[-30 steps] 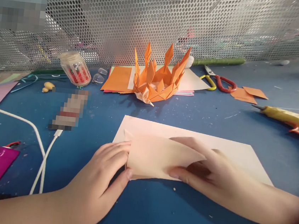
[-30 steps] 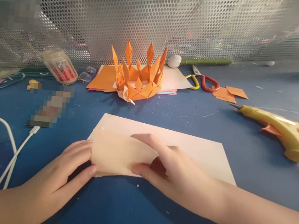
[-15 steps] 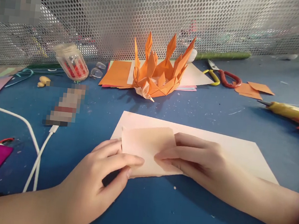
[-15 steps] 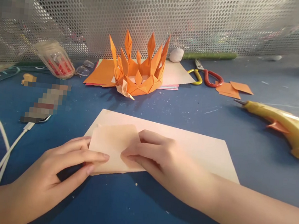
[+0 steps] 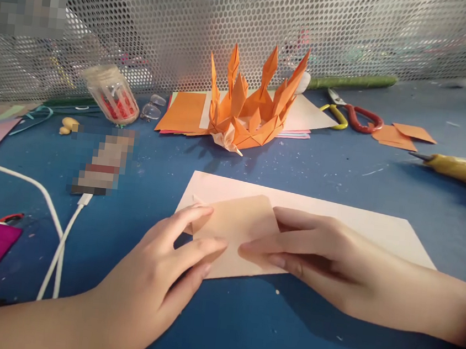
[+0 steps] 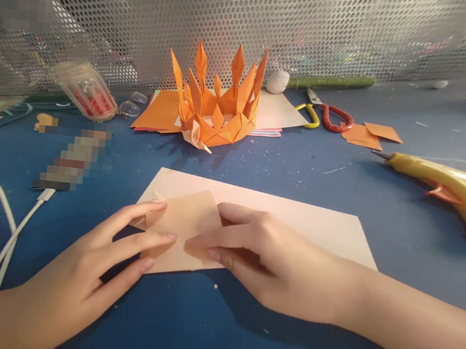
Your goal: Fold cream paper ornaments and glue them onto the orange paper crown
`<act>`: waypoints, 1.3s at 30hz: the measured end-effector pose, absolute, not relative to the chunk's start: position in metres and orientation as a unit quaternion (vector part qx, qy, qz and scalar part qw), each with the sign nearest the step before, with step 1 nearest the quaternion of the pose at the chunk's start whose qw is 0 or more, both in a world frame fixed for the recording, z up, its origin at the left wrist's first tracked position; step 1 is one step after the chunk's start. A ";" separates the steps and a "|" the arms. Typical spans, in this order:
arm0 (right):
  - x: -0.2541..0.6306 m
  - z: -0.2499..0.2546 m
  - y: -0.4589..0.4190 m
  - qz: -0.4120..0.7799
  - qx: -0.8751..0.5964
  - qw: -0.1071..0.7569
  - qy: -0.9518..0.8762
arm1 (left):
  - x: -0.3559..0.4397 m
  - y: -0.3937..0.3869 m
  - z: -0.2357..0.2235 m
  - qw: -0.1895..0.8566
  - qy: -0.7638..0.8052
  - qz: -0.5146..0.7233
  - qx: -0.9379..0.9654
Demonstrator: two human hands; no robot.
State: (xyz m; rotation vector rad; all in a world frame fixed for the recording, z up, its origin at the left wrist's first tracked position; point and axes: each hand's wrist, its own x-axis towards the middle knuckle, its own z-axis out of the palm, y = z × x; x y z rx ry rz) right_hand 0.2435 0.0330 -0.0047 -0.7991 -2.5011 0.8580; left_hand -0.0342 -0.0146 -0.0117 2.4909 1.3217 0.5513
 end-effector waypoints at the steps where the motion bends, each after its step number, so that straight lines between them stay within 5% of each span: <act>1: 0.243 -0.007 0.033 0.295 -0.284 0.195 -0.891 | -0.034 -0.015 -0.012 0.123 0.452 0.176 0.866; 14: 0.237 -0.019 0.025 0.175 -0.277 0.259 -0.909 | -0.034 -0.012 -0.008 0.082 0.419 0.095 0.899; 20: 0.243 -0.019 0.021 0.023 -0.255 0.270 -0.928 | -0.033 -0.007 -0.005 0.078 0.415 0.088 0.902; 27: 0.237 -0.010 0.026 0.028 -0.147 0.188 -0.971 | -0.033 -0.006 -0.005 0.085 0.421 0.095 0.898; 39: 0.232 -0.005 0.024 -0.010 -0.143 0.184 -0.972 | -0.034 -0.004 -0.003 0.105 0.430 0.084 0.893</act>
